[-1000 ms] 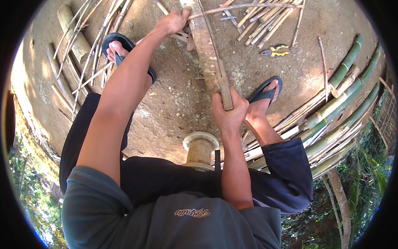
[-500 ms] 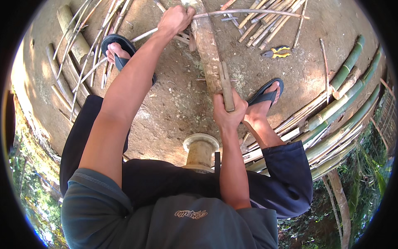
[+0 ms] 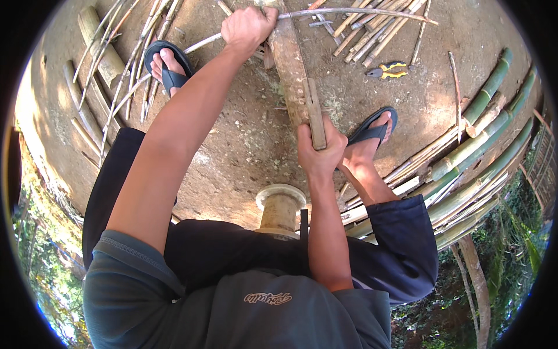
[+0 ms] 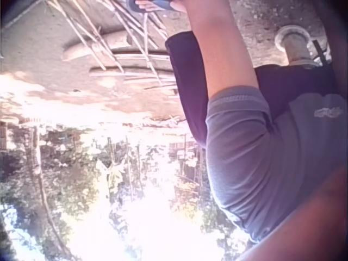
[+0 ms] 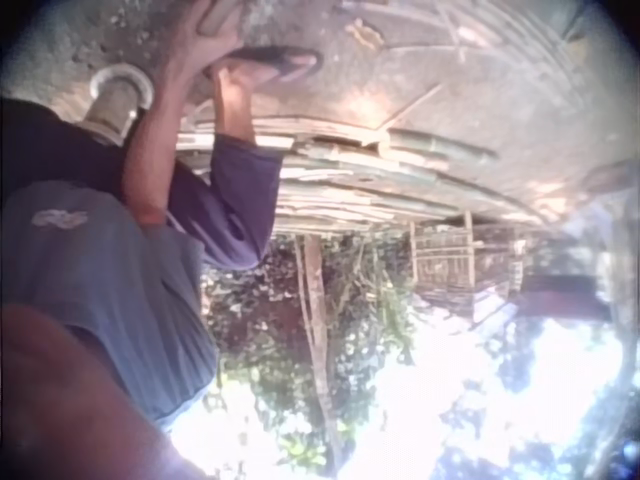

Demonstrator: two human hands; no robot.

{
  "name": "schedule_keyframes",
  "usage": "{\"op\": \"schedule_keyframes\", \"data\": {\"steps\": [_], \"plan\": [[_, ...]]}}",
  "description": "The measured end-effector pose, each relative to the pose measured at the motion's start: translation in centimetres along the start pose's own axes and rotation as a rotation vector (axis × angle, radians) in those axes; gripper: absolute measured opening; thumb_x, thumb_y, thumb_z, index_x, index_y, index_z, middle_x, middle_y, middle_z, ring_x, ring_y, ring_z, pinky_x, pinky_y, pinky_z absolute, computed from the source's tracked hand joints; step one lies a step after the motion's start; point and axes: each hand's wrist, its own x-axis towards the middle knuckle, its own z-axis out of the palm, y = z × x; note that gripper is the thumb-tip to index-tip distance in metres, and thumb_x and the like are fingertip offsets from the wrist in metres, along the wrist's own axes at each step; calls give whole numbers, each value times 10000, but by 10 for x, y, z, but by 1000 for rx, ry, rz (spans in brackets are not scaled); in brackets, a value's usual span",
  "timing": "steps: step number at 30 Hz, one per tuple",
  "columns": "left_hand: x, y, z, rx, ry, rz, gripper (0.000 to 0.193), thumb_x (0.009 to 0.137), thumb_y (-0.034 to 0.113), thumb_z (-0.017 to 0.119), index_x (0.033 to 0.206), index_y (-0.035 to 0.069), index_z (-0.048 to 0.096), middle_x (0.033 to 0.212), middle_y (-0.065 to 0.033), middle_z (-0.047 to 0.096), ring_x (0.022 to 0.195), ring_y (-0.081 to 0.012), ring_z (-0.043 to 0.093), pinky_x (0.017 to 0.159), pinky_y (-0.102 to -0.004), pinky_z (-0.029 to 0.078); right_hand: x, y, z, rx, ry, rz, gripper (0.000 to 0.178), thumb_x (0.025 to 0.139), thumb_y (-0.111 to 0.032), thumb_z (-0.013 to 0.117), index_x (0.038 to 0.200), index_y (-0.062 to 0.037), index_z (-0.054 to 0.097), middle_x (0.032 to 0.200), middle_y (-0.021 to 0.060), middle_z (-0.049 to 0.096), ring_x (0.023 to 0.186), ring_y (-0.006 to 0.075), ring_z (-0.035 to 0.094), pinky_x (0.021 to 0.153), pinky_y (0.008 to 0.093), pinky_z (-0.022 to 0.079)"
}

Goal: The person uses a machete to split long bamboo poles into thin strips on a wooden block. They repeatedly position the bamboo, strike it with the machete, and separate the resulting strips, organizing them into piles on the ground.

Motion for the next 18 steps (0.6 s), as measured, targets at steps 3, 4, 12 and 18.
{"op": "schedule_keyframes", "data": {"steps": [3, 4, 12, 18], "plan": [[0, 1, 3, -5, -14, -12, 531, 865, 439, 413, 754, 47, 754, 703, -196, 693, 663, -353, 698, 619, -443, 555, -1, -3, 0, 17, -1, 4, 76, 770, -54, 656, 753, 13, 625, 526, 37, 509, 504, 35, 480, 480, 244, 412], [1, 1, 3, -12, -28, -14, 525, 861, 440, 424, 768, 42, 754, 728, -209, 697, 680, -380, 702, 631, -454, 562, -1, -2, 0, 25, 0, 6, 76, 771, -52, 655, 748, 14, 624, 523, 38, 508, 502, 36, 481, 478, 245, 411], [0, -3, 12, 69, 84, 19, 494, 880, 407, 395, 716, 110, 755, 650, -142, 688, 585, -264, 685, 554, -393, 534, -7, -15, -4, 31, -6, 15, 77, 778, -29, 648, 730, 13, 605, 516, 37, 504, 498, 32, 472, 470, 239, 402], [-1, -2, 11, 22, 77, 29, 482, 859, 398, 417, 719, 82, 752, 675, -189, 685, 615, -331, 693, 589, -432, 554, -12, -7, -5, -25, 0, -6, 79, 776, -32, 658, 729, 10, 611, 516, 44, 516, 483, 43, 481, 471, 248, 414]]}}
